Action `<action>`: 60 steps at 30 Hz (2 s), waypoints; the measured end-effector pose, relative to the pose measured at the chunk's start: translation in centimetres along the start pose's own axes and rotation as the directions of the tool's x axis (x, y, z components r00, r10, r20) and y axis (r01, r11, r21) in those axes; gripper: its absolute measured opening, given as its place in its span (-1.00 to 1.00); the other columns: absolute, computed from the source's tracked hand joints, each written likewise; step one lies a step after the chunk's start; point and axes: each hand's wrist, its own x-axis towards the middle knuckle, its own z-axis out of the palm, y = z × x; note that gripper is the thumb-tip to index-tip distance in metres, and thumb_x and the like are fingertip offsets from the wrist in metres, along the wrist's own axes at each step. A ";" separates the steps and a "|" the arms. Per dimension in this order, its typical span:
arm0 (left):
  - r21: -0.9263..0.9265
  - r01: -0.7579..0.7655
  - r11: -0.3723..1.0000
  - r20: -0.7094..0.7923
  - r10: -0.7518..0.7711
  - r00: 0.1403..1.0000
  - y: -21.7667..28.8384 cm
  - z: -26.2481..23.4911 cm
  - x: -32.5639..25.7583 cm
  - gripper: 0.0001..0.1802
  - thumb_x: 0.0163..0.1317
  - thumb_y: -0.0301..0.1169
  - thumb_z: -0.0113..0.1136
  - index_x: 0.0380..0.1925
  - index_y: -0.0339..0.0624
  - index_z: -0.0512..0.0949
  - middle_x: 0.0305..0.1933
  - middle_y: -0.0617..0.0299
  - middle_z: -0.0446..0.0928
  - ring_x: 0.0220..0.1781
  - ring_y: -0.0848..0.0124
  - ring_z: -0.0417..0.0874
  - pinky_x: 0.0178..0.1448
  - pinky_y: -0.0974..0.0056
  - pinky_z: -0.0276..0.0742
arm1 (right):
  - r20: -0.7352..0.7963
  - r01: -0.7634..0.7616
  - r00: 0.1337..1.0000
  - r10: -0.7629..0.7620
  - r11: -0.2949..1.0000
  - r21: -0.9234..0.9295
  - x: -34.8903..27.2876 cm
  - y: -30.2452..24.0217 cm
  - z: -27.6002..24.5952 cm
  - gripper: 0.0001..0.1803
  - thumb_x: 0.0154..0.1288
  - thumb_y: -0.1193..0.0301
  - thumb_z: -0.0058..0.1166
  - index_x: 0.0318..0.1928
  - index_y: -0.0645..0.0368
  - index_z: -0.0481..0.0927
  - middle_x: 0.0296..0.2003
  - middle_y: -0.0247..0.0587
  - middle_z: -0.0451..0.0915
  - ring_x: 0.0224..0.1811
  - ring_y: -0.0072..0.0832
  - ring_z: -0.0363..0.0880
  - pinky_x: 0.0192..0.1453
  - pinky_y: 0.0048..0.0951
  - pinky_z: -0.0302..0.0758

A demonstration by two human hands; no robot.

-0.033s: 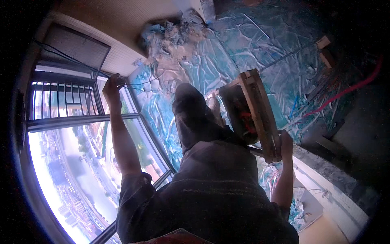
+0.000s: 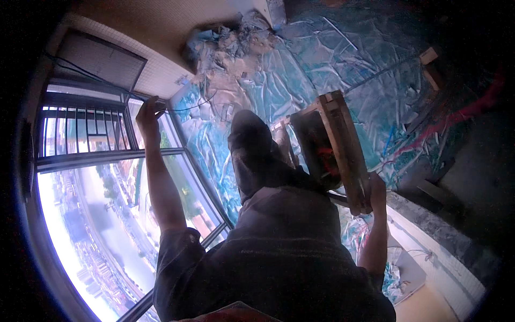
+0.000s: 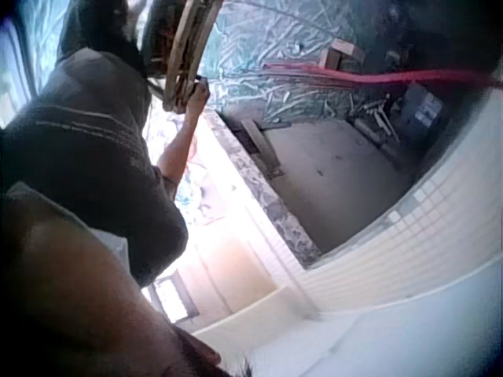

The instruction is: The person installs electrical wires along the ceiling and wall near a window. They pull and route multiple colored wires, secure them with clips, and adjust their position on a wooden ladder to reach different sections.

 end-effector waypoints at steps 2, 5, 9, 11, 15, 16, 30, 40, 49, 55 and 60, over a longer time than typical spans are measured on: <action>-0.013 0.048 0.999 0.004 -0.048 0.999 0.3 0.5 -0.1 -0.68 0.39 -0.28 0.08 -0.12 -0.33 0.66 -0.29 0.15 0.66 -0.26 0.40 0.66 -0.19 0.31 0.61 | 0.046 0.080 0.996 -0.075 0.992 -0.099 0.1 0.5 0.4 -0.61 0.54 0.17 -0.22 -0.21 0.24 0.52 -0.41 -0.11 0.44 -0.31 -0.22 0.40 -0.18 -0.16 0.36; 0.009 0.077 0.997 -0.011 -0.077 0.997 -0.4 0.4 -0.1 -0.66 0.39 -0.24 0.10 -0.16 -0.33 0.66 -0.30 0.15 0.67 -0.27 0.43 0.68 -0.28 0.33 0.63 | 0.201 0.083 0.978 -0.049 0.982 -0.167 1.0 -3.5 -0.7 -0.72 0.48 0.38 -0.25 -0.07 0.25 0.52 -0.19 0.10 0.56 -0.10 0.11 0.54 -0.06 -0.03 0.42; 0.041 0.045 0.998 -0.007 -0.044 0.999 -1.4 0.7 0.6 -0.66 0.42 -0.24 0.07 -0.13 -0.32 0.65 -0.30 0.14 0.68 -0.27 0.43 0.70 -0.23 0.33 0.67 | 0.186 0.134 0.979 -0.082 0.950 -0.284 0.9 -2.4 -0.7 -0.75 0.45 0.43 -0.25 -0.07 0.25 0.50 -0.21 0.11 0.55 -0.11 0.12 0.53 -0.05 -0.04 0.42; 0.065 0.013 0.998 0.041 -0.015 0.999 -2.9 0.6 1.6 -0.65 0.47 -0.24 0.04 -0.03 -0.31 0.62 -0.26 0.14 0.69 -0.25 0.43 0.72 -0.17 0.32 0.71 | 0.174 0.146 0.980 -0.094 0.939 -0.313 0.8 -1.5 -0.7 -0.74 0.46 0.42 -0.25 -0.07 0.24 0.51 -0.23 0.11 0.55 -0.13 0.10 0.55 -0.05 -0.04 0.42; 0.129 0.052 0.990 0.043 -0.058 0.997 -4.7 1.2 2.9 -0.65 0.46 -0.25 0.05 -0.07 -0.33 0.63 -0.26 0.15 0.69 -0.25 0.43 0.72 -0.16 0.32 0.71 | 0.099 0.007 0.995 0.013 0.980 -0.200 0.5 -5.6 -0.8 -0.65 0.52 0.28 -0.29 -0.12 0.24 0.55 -0.28 0.10 0.58 -0.19 0.02 0.58 -0.06 -0.09 0.42; 0.116 0.081 0.990 0.039 -0.086 0.996 -5.2 1.4 3.3 -0.65 0.46 -0.25 0.05 -0.08 -0.33 0.63 -0.26 0.15 0.69 -0.26 0.42 0.73 -0.17 0.31 0.71 | 0.071 -0.032 0.997 0.043 0.988 -0.148 0.4 -7.1 -0.7 -0.61 0.54 0.24 -0.31 -0.13 0.24 0.55 -0.28 0.09 0.58 -0.19 0.00 0.58 -0.05 -0.10 0.42; 0.032 0.382 0.924 0.210 -0.379 0.901 -17.8 4.4 -1.3 -0.68 0.43 -0.24 0.01 -0.29 -0.23 0.63 -0.22 0.16 0.69 -0.15 0.41 0.70 -0.03 0.25 0.61 | -0.121 -0.225 0.967 0.225 0.974 0.012 -0.2 -3.5 -0.6 -0.47 0.57 0.03 -0.22 -0.24 0.25 0.56 -0.52 -0.31 0.34 -0.41 -0.45 0.29 -0.26 -0.33 0.26; 0.024 0.399 0.916 0.269 -0.391 0.880 -23.0 4.9 -2.0 -0.64 0.51 -0.21 0.01 -0.13 -0.34 0.59 -0.14 0.08 0.68 -0.05 0.31 0.71 0.06 0.23 0.63 | -0.108 -0.323 0.936 0.334 0.940 0.108 -1.1 -4.0 -1.4 -0.53 0.60 0.06 -0.21 -0.36 0.17 0.41 -0.51 -0.46 0.27 -0.46 -0.63 0.20 -0.36 -0.48 0.18; 0.184 0.150 0.971 0.296 -0.200 0.934 -28.5 7.7 0.9 -0.76 0.37 -0.45 0.04 -0.23 -0.28 0.69 -0.11 0.21 0.64 -0.05 0.39 0.66 0.05 0.31 0.60 | -0.056 -0.245 0.968 0.244 0.970 0.000 -1.0 -7.3 0.1 -0.57 0.50 0.19 -0.10 0.04 0.33 0.55 -0.23 -0.04 0.65 -0.18 -0.26 0.65 -0.05 -0.28 0.52; 0.148 0.145 0.978 0.253 -0.180 0.951 -32.8 10.1 2.3 -0.66 0.49 -0.34 -0.05 -0.09 -0.40 0.62 -0.04 0.06 0.67 0.01 0.34 0.66 0.17 0.26 0.58 | -0.153 -0.271 0.962 0.226 0.866 -0.421 -2.9 -5.9 -1.0 -0.48 0.60 0.11 -0.31 0.29 0.21 0.43 0.16 0.02 0.54 0.23 -0.16 0.53 0.28 -0.25 0.40; 0.122 -0.037 0.992 0.247 0.006 0.969 -37.8 12.0 4.3 -0.58 0.54 -0.20 -0.03 -0.15 -0.36 0.66 -0.20 0.14 0.71 -0.22 0.45 0.63 -0.07 0.34 0.56 | -0.234 -0.160 0.972 -0.016 0.683 -0.713 -2.9 -6.7 0.7 -0.52 0.58 0.12 -0.24 0.24 0.22 0.40 0.14 -0.04 0.50 0.17 -0.23 0.51 0.27 -0.28 0.38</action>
